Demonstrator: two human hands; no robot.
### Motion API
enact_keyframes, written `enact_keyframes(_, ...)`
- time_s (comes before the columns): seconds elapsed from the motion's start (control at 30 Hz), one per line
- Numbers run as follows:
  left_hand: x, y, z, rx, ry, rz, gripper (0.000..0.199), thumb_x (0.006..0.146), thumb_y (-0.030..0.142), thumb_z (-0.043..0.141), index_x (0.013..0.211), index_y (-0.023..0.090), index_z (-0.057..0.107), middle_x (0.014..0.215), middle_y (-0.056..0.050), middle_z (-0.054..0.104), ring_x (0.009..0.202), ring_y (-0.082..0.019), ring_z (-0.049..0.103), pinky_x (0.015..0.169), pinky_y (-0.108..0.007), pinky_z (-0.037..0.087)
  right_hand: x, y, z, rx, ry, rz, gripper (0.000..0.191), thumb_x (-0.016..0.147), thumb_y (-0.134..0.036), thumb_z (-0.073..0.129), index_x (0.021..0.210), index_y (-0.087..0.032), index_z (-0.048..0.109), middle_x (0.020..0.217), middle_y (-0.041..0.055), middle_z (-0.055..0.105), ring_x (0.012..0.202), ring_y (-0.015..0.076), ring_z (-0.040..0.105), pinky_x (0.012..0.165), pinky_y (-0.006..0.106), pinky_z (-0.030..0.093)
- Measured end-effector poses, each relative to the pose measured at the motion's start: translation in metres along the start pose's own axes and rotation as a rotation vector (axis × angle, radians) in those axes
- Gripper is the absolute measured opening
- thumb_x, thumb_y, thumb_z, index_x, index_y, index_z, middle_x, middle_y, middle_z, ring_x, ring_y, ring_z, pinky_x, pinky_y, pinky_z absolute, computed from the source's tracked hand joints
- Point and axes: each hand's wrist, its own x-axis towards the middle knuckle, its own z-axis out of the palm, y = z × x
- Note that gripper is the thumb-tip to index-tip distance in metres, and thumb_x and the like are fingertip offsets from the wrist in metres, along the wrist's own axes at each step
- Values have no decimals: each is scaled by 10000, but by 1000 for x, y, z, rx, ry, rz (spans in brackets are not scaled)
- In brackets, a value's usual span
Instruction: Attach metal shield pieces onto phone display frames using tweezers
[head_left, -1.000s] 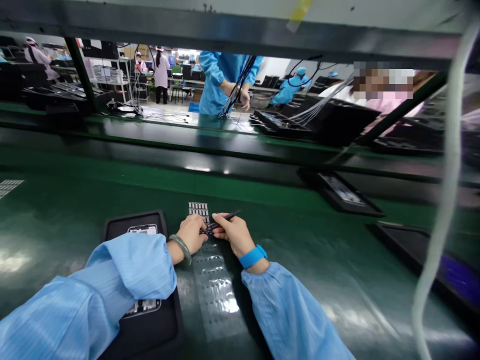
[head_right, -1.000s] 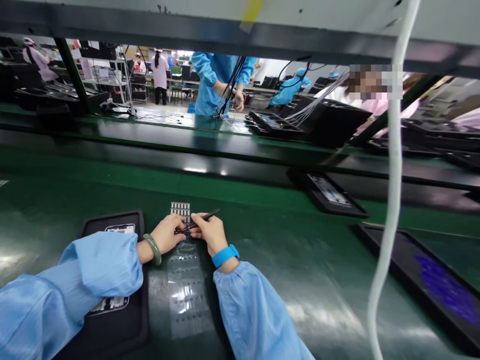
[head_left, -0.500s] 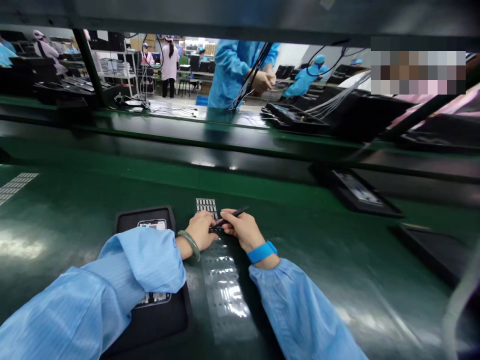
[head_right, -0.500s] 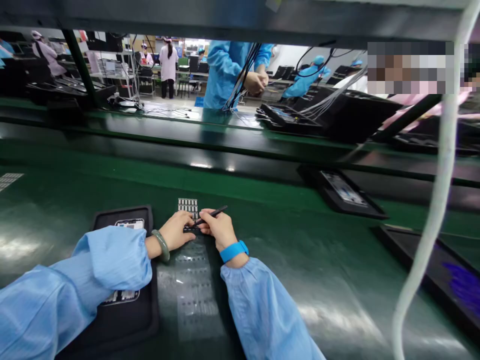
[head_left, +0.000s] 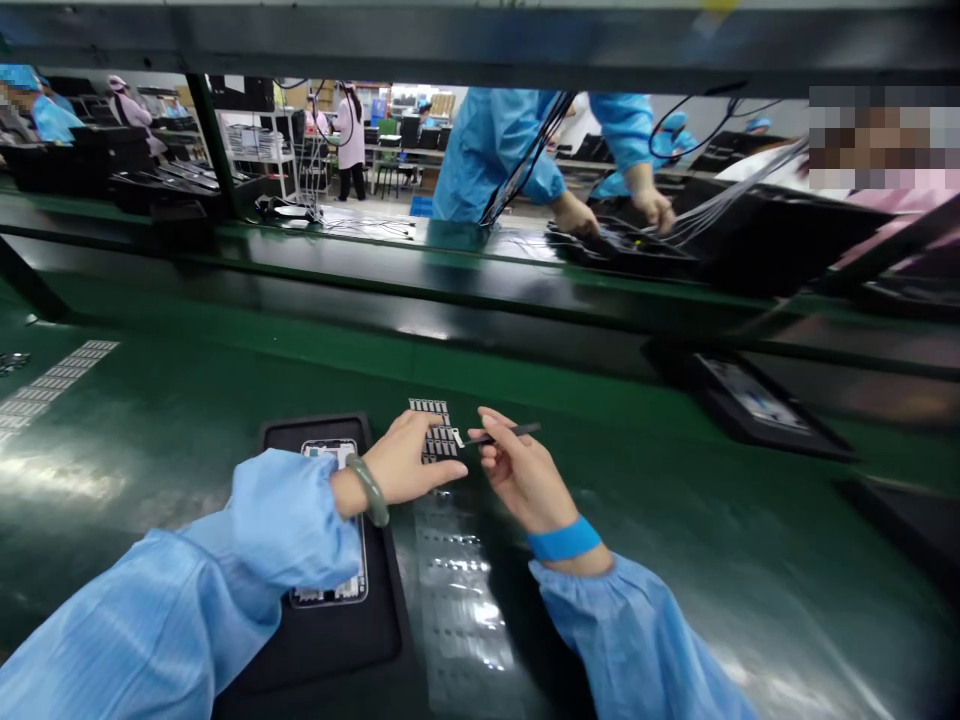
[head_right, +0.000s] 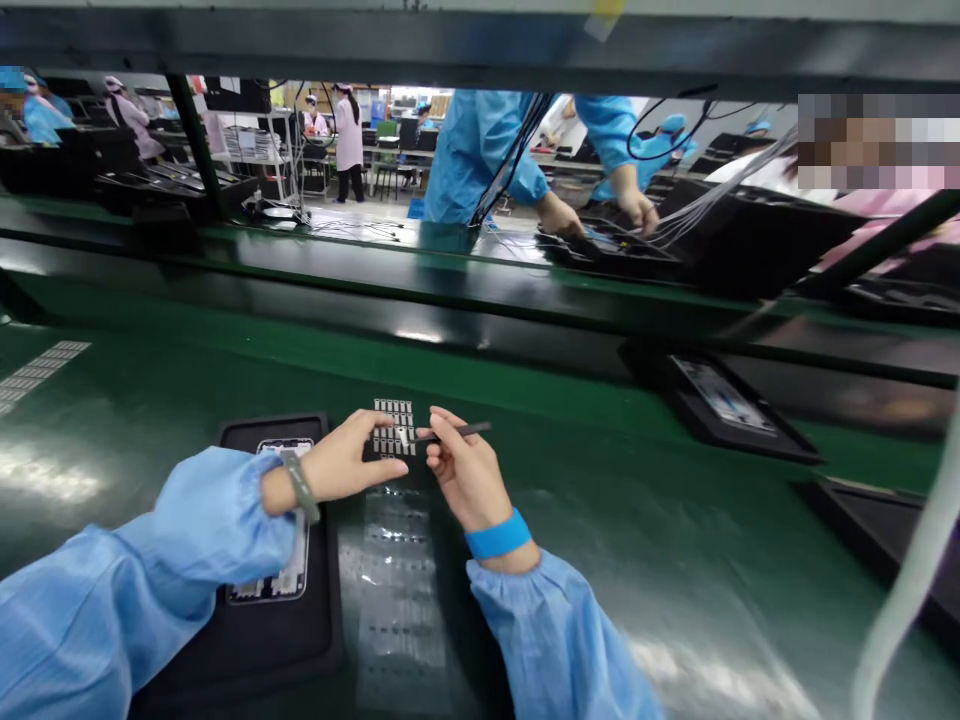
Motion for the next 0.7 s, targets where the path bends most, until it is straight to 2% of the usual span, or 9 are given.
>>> enact_keyframes(0.07, -18, 5, -17, -191, 17, -17, 289, 807, 367, 565, 993, 146, 569, 1016, -75, 621, 918, -179, 589, 781, -291, 478, -15, 0, 17, 37, -90, -69, 340, 656, -262, 749, 961, -191, 617, 645, -35, 665, 430, 28, 524, 409, 91, 466)
enact_keyframes(0.13, -37, 6, -31, -367, 51, -44, 242, 827, 387, 518, 854, 154, 577, 836, -33, 630, 745, -134, 577, 667, -250, 454, -28, 3, 37, 37, -175, -120, 363, 643, -302, 758, 958, -192, 615, 645, -34, 657, 434, 36, 528, 424, 120, 472)
enact_keyframes(0.2, -56, 6, -39, -441, 119, -82, 234, 819, 385, 522, 797, 155, 565, 767, -18, 617, 689, -116, 547, 647, -239, 431, -39, 9, 54, -6, -226, -162, 369, 651, -334, 751, 959, -190, 608, 660, -25, 661, 439, 49, 537, 433, 151, 474)
enact_keyframes(0.37, -83, -5, -49, -440, 306, -153, 184, 814, 331, 502, 735, 167, 528, 724, 5, 587, 663, -103, 511, 631, -224, 409, -47, 24, 80, -215, -336, -319, 312, 690, -390, 716, 917, -205, 610, 721, 7, 686, 479, 98, 588, 495, 238, 521)
enact_keyframes(0.53, -92, -24, -58, -300, 317, -204, 137, 779, 284, 519, 706, 168, 520, 657, 26, 532, 602, -96, 472, 567, -210, 380, -42, 22, 86, -622, -377, -714, 130, 709, -353, 704, 751, -233, 676, 756, 32, 684, 731, 194, 656, 710, 344, 551)
enact_keyframes(0.6, -93, -31, -59, -303, 311, -227, 131, 779, 286, 514, 720, 170, 522, 671, 21, 549, 608, -101, 483, 571, -213, 385, -39, 22, 88, -631, -385, -715, 144, 715, -357, 700, 785, -235, 673, 781, 35, 689, 752, 201, 661, 716, 350, 552)
enact_keyframes(0.7, -94, -39, -58, -380, 304, -222, 148, 793, 305, 495, 741, 169, 524, 699, 11, 573, 642, -111, 511, 619, -228, 409, -36, 28, 91, -571, -416, -583, 231, 708, -371, 707, 876, -225, 645, 794, 34, 695, 745, 193, 671, 694, 329, 558)
